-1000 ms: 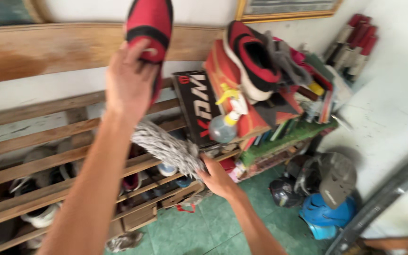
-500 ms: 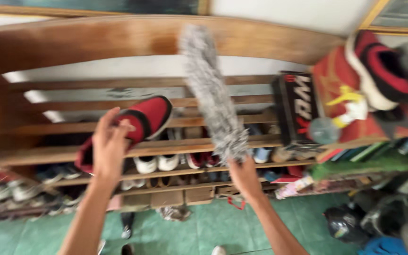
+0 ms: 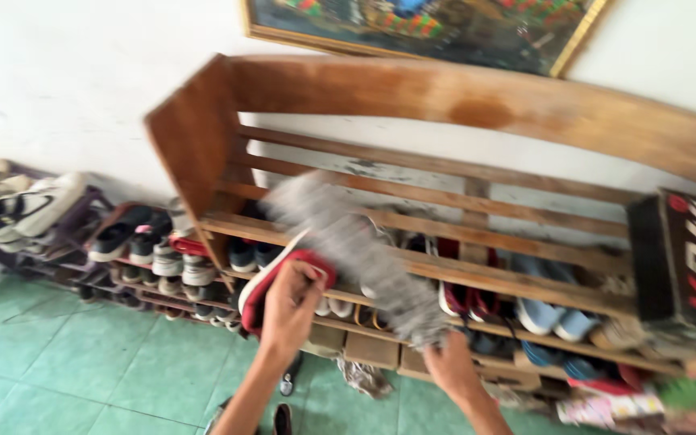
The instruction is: The person removes several pairs of shoes from a wooden shoe rack and places them on the floor. They then use a spray bottle to apply liquid to the rack and wipe the shelves with a duster. Finally, the person wipes a pair of red sneakers with the duster.
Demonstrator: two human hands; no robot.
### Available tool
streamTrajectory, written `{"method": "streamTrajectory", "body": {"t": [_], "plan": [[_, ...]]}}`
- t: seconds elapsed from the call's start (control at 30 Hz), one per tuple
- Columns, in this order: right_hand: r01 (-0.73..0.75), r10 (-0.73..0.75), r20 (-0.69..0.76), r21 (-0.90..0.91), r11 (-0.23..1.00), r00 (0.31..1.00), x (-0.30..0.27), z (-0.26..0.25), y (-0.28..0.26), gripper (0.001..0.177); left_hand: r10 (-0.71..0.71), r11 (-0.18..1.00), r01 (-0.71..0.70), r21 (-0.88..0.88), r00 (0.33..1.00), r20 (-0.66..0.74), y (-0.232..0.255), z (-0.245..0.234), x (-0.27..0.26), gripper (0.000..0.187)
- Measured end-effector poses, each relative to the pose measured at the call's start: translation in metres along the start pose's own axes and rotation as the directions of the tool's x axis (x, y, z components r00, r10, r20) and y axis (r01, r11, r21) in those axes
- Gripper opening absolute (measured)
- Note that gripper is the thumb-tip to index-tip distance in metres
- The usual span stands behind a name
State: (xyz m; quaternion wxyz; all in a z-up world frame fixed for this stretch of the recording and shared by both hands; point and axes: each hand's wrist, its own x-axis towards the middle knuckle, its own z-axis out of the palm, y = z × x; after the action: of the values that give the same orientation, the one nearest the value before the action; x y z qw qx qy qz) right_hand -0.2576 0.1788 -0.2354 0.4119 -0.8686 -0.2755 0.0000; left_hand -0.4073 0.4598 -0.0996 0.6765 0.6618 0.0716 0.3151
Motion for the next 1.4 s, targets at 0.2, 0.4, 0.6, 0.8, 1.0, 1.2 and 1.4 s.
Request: {"method": "streamTrajectory", "body": {"t": [0.2, 0.4, 0.6, 0.8, 1.0, 1.2, 1.4], "plan": [[0.018, 0.003, -0.134, 0.16, 0.987, 0.991, -0.005, 0.007, -0.007, 0.021, -0.319, 0.843, 0.275, -0.461, 0.948, -0.018, 0.02, -0.016, -0.002, 0.017], [-0.205, 0.239, -0.152, 0.207, 0.956, 0.959, 0.014, 0.004, -0.01, 0.022, -0.219, 0.957, 0.185, -0.221, 0.966, -0.14, 0.022, -0.011, -0.003, 0.019], [0.164, -0.166, -0.02, -0.072, 0.984, 0.986, 0.035, -0.013, 0.027, 0.028, 0.08, 0.92, 0.007, 0.391, 0.976, -0.204, 0.009, -0.009, 0.014, 0.023], [0.222, -0.226, -0.156, -0.042, 0.974, 0.962, 0.059, -0.036, 0.058, 0.032, 0.209, 0.843, -0.218, 0.493, 0.975, 0.073, 0.027, -0.007, 0.013, 0.031], [-0.324, 0.325, 0.06, -0.022, 0.946, 0.944, 0.065, -0.029, 0.048, 0.038, -0.055, 0.856, -0.007, 0.517, 0.993, 0.104, 0.047, 0.006, 0.004, 0.026], [0.229, -0.233, 0.041, 0.075, 0.97, 0.972, 0.081, -0.017, 0.037, 0.032, -0.018, 0.799, -0.066, 0.598, 0.991, 0.133, 0.052, 0.004, 0.0, 0.032], [-0.053, 0.021, 0.12, 0.27, 0.961, 0.993, 0.088, 0.0, 0.016, 0.031, -0.006, 0.686, -0.099, 0.72, 0.99, 0.142, 0.053, -0.003, -0.013, 0.034]]}}
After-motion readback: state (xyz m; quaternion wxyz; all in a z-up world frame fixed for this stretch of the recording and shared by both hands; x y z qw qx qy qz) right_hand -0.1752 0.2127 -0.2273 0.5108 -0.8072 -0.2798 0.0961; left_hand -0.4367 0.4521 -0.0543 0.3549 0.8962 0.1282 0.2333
